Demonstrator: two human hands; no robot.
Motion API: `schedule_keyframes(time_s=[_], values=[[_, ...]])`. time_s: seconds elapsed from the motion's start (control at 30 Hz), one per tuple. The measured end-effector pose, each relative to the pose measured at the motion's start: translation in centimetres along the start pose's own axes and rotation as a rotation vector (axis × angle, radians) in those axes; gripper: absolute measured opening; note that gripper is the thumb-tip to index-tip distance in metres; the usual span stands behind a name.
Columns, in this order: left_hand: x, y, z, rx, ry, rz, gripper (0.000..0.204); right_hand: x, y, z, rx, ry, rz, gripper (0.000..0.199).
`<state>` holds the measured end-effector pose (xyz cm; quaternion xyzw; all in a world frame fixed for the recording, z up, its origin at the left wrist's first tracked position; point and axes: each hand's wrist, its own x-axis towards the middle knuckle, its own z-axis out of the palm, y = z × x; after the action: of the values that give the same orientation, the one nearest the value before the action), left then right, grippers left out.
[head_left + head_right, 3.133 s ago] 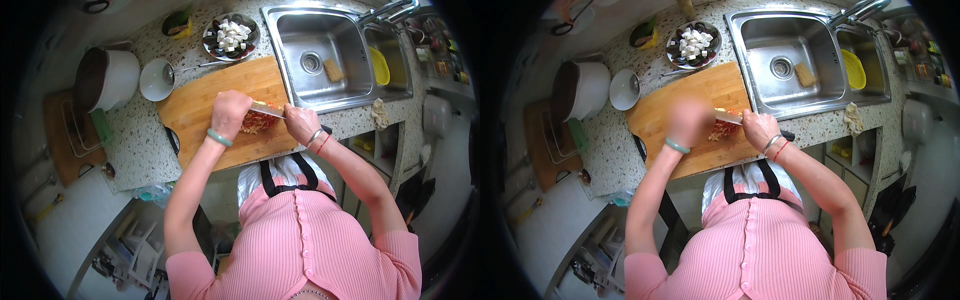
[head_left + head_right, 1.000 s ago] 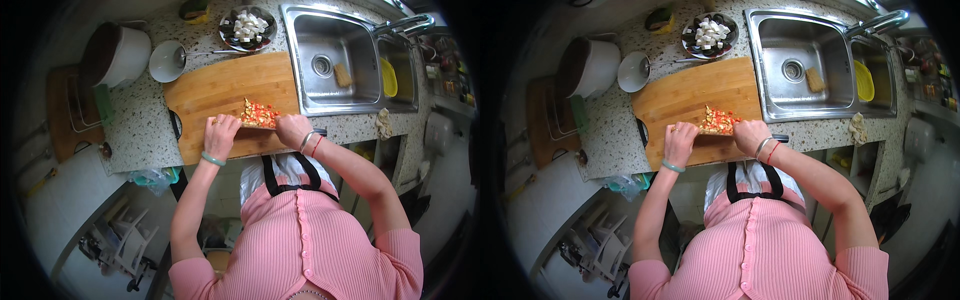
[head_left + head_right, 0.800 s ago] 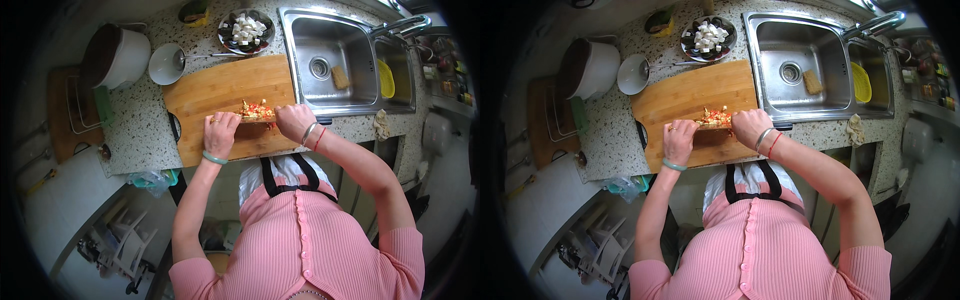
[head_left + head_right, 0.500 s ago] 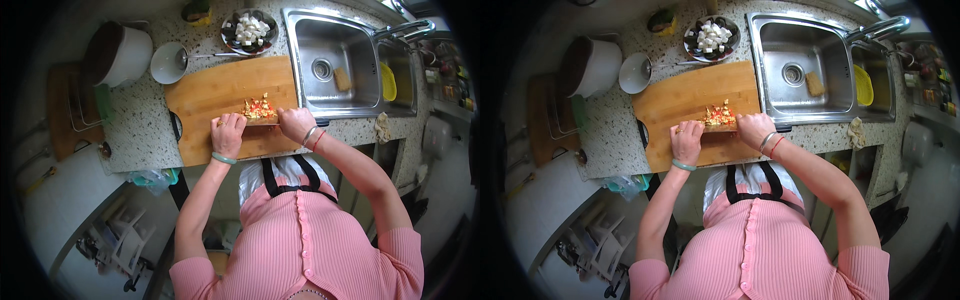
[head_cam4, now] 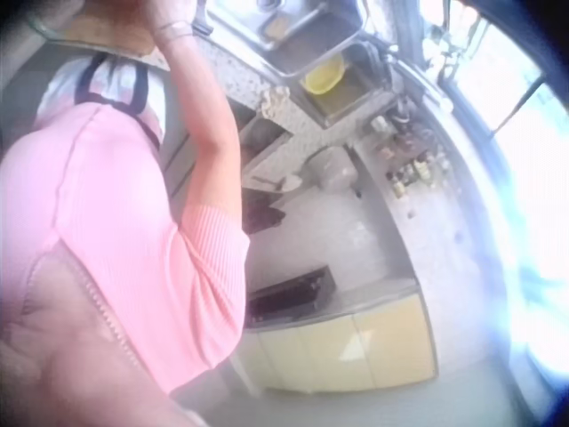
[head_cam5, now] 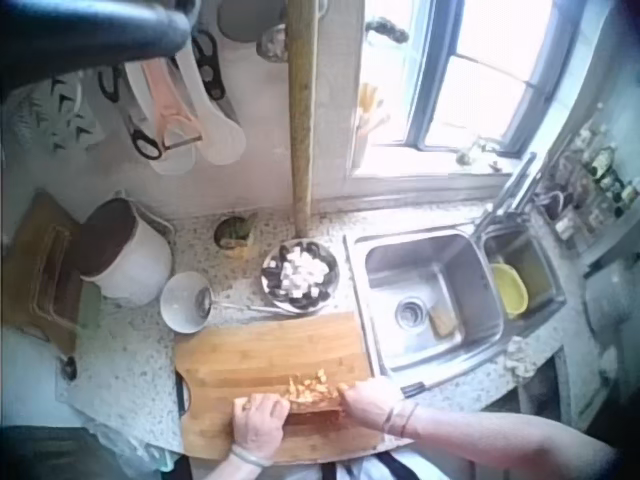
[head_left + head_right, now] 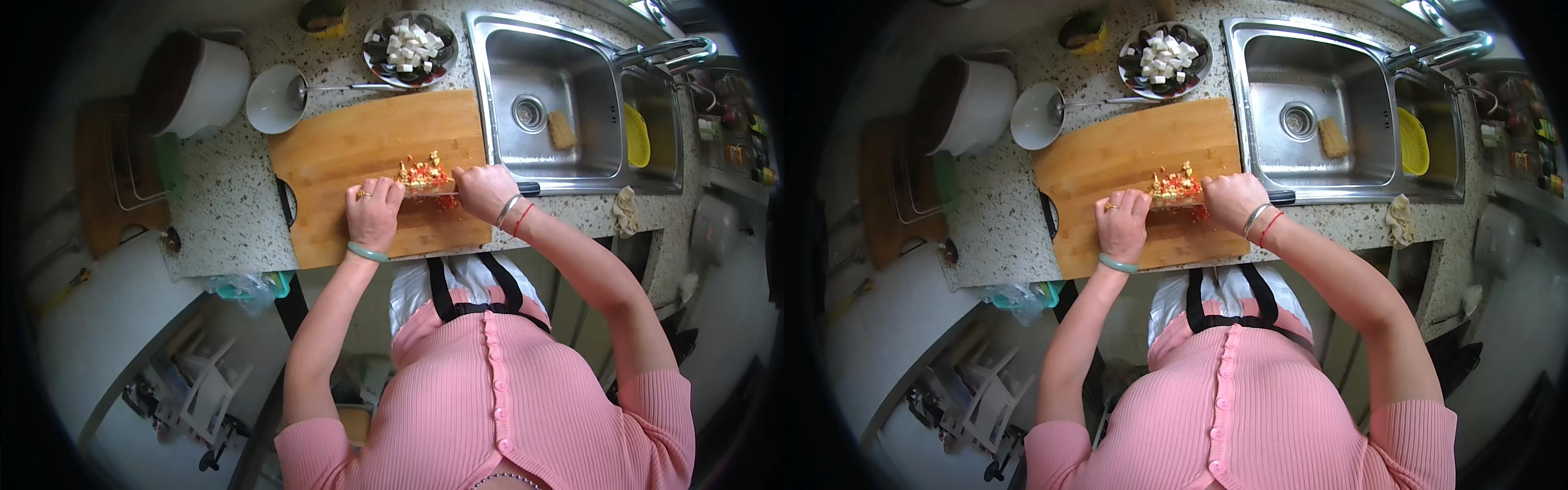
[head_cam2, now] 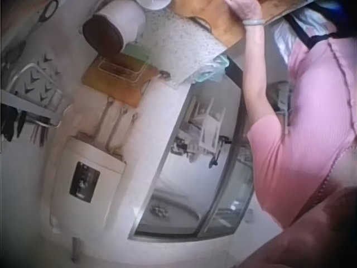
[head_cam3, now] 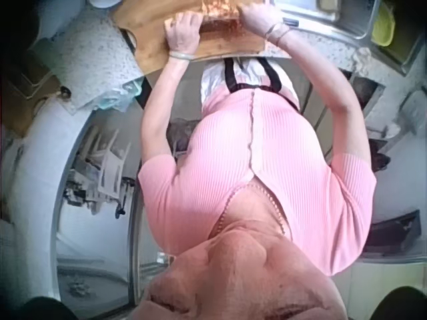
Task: The person chops red peppers and garlic on a wooden cutting board using a cleaver. They transfer the chopped ingredients into a white bowl, then wash the knife and cutting board in the sink. Finally, they wipe the cutting board and the countertop with a cloth.
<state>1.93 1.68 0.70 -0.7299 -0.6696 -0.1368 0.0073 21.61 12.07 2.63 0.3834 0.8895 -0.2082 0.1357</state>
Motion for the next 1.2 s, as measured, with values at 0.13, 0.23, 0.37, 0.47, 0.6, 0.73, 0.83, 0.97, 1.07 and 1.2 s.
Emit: schedule_keyframes(time_s=[0.13, 0.23, 0.37, 0.47, 0.6, 0.73, 0.83, 0.97, 1.07, 1.2], values=[[0.4, -0.7, -0.8, -0.08, 0.009, -0.007, 0.011, 0.3, -0.3, -2.2, -0.014, -0.03, -0.04, 0.015], [1.1, -0.7, -2.2, -0.081, 0.001, -0.014, 0.013, 0.6, -0.6, -3.7, -0.04, -0.056, -0.036, 0.016], [1.3, -1.2, -0.4, -0.069, -0.037, -0.007, 0.009, 2.1, 0.1, -3.2, -0.054, -0.087, -0.052, 0.017], [0.9, -0.1, 0.0, 0.033, 0.002, -0.016, 0.007, 1.8, 0.4, -2.2, -0.039, -0.09, -0.026, 0.017], [0.8, -0.1, 0.0, 0.045, -0.025, 0.003, 0.006, 1.3, 0.7, -1.8, -0.039, -0.054, -0.03, 0.015], [1.2, -1.1, -1.1, -0.093, 0.012, 0.016, 0.009, 1.2, -0.2, -2.9, -0.063, -0.086, -0.038, 0.013], [0.1, -1.7, -1.0, -0.075, 0.001, 0.01, 0.01, 1.0, -1.8, -4.0, -0.075, -0.174, -0.046, 0.016], [-0.1, -0.5, -0.5, -0.026, 0.003, -0.004, 0.013, 0.3, -0.9, -0.8, 0.013, -0.055, 0.008, 0.017], [0.0, -0.7, -0.4, -0.039, -0.016, 0.021, 0.012, 0.2, -0.8, -0.9, 0.0, -0.073, 0.019, 0.017], [1.1, -1.6, -1.6, -0.097, -0.023, 0.016, 0.011, 0.6, -1.1, -3.0, -0.004, -0.042, 0.005, 0.016]])
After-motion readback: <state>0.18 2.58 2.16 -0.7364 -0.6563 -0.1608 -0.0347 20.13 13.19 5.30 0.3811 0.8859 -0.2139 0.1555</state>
